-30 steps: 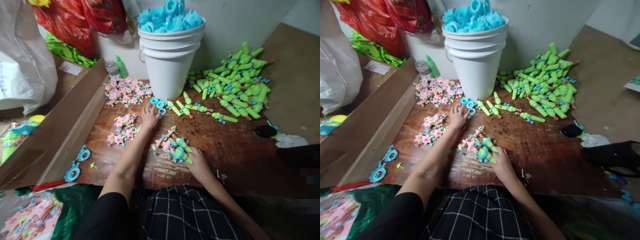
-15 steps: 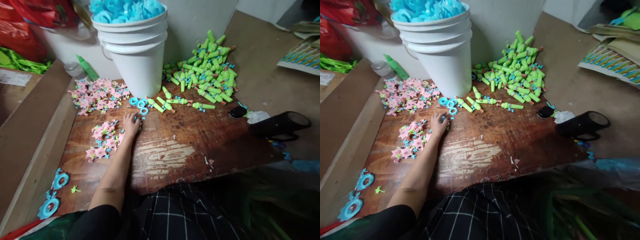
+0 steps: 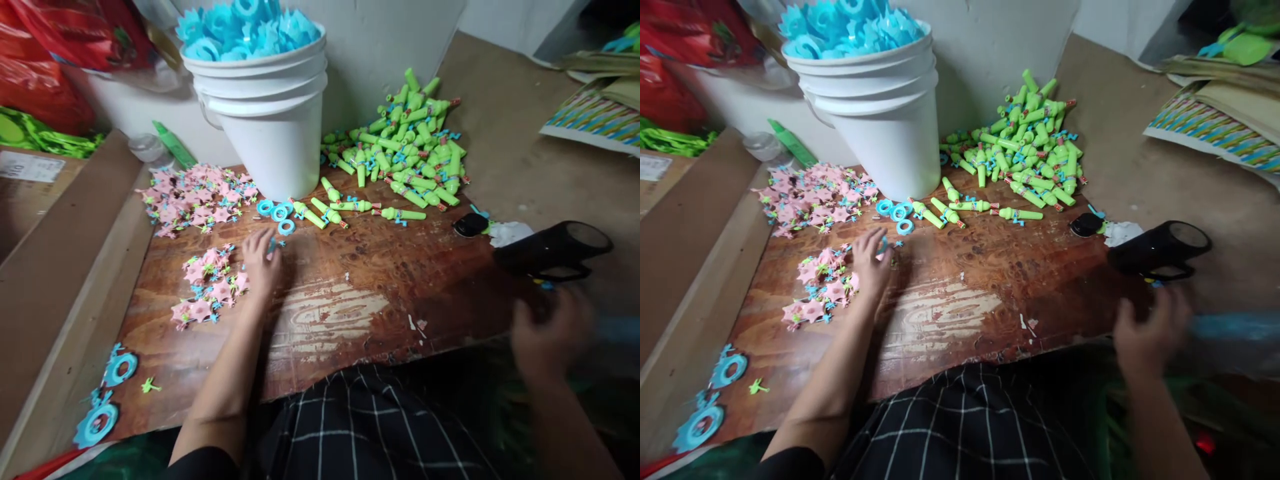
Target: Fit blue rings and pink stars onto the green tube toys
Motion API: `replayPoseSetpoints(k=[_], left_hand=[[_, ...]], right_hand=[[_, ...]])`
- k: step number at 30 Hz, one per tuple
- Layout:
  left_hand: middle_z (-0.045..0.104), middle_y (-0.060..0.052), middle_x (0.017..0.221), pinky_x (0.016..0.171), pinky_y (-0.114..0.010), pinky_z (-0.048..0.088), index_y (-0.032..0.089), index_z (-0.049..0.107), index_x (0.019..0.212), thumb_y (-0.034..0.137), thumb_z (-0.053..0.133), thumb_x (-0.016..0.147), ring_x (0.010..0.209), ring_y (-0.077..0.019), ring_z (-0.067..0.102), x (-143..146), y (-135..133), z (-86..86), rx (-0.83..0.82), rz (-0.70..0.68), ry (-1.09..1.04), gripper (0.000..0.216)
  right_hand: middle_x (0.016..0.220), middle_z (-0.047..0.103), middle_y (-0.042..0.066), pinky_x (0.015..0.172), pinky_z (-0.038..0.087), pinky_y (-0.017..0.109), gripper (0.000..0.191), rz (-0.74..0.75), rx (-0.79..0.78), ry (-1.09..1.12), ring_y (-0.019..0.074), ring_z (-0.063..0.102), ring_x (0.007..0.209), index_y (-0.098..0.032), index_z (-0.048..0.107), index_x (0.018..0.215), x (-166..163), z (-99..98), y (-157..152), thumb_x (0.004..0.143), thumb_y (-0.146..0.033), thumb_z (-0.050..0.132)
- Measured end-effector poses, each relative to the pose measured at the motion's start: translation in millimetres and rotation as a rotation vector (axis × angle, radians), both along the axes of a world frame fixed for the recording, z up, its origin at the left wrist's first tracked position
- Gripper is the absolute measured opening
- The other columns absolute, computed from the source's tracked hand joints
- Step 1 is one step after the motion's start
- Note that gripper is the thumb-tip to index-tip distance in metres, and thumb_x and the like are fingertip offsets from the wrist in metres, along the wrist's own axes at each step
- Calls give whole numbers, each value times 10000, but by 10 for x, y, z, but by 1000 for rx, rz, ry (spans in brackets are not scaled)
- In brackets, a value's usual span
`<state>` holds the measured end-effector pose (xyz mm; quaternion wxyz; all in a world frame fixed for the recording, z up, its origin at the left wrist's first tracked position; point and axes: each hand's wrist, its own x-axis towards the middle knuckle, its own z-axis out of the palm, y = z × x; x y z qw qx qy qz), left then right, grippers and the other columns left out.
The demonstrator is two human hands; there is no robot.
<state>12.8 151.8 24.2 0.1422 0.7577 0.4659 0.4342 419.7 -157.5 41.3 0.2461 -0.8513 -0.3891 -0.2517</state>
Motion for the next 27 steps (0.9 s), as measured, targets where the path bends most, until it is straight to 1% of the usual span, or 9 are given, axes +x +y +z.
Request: replayPoseSetpoints(k=[3,6,8,11,15,17,20,23,27], left_hand=[[652,-103,1200,1085,-424,409,202,718,1183,417,636,956,1169,-293,558,196,-543,-55,-259,-216,-248,324],[671,-129,1036,788,-312,527,148,711,1106,644,630,946,958,-262,635,363,-995,-164,-819,-249,-808,527],[666,-133,1006,657,-253,519,126,687,1094,603,700,922,884,-240,649,389,-1159,-209,-1075,-204,-1155,507],[662,-135,1044,699,-249,564,111,657,1108,358,660,990,907,-225,665,287,-1207,-192,-1174,-140,-1498,273],[657,-146,1085,771,-312,607,100,637,1117,293,420,1091,939,-238,678,107,-1068,-80,-1206,-12,-1754,292],[657,-153,1088,803,-330,610,93,629,1113,306,383,1103,951,-238,676,94,-983,-19,-1210,34,-1813,326],[659,-149,1078,845,-321,590,92,623,1115,300,448,1085,959,-224,667,186,-915,55,-1150,-10,-1812,274],[662,-127,1075,849,-278,546,101,623,1159,283,654,982,944,-202,651,331,-987,93,-1074,-114,-1672,257],[658,-109,1115,816,-241,487,130,586,1313,299,873,788,934,-188,616,436,-1255,105,-1004,-290,-1447,622]], right_hand=[[1493,517,270,1150,380,522,530,241,-137,108,368,474,1412,-88,513,1466,56,-72,888,968,-270,539],[1585,382,312,1128,332,476,600,372,-300,201,354,357,1482,-9,398,1547,8,-75,1785,983,-202,464],[1501,451,359,1076,343,496,571,402,-350,238,377,400,1437,37,422,1520,-49,-86,2200,987,-168,425],[1249,601,373,1010,368,536,466,419,-383,255,405,536,1266,61,575,1362,-219,-154,2470,976,-151,423],[1199,615,284,933,468,483,413,567,-291,344,357,614,1098,-35,605,1312,-824,-236,2211,956,-220,508],[1197,615,211,885,522,419,404,806,-139,474,298,644,1043,-110,568,1357,-1261,-234,1904,1008,-281,457],[1141,651,118,891,546,363,343,1130,-170,567,247,673,1019,-223,592,1340,-1858,-204,1458,1038,-353,493],[1169,684,117,925,551,379,347,1161,-193,611,257,690,1067,-237,588,1360,-2192,-200,1207,1057,-351,464],[1247,694,138,916,562,400,361,1039,-103,886,280,686,1112,-232,608,1323,-2301,-200,1106,1024,-411,511]])
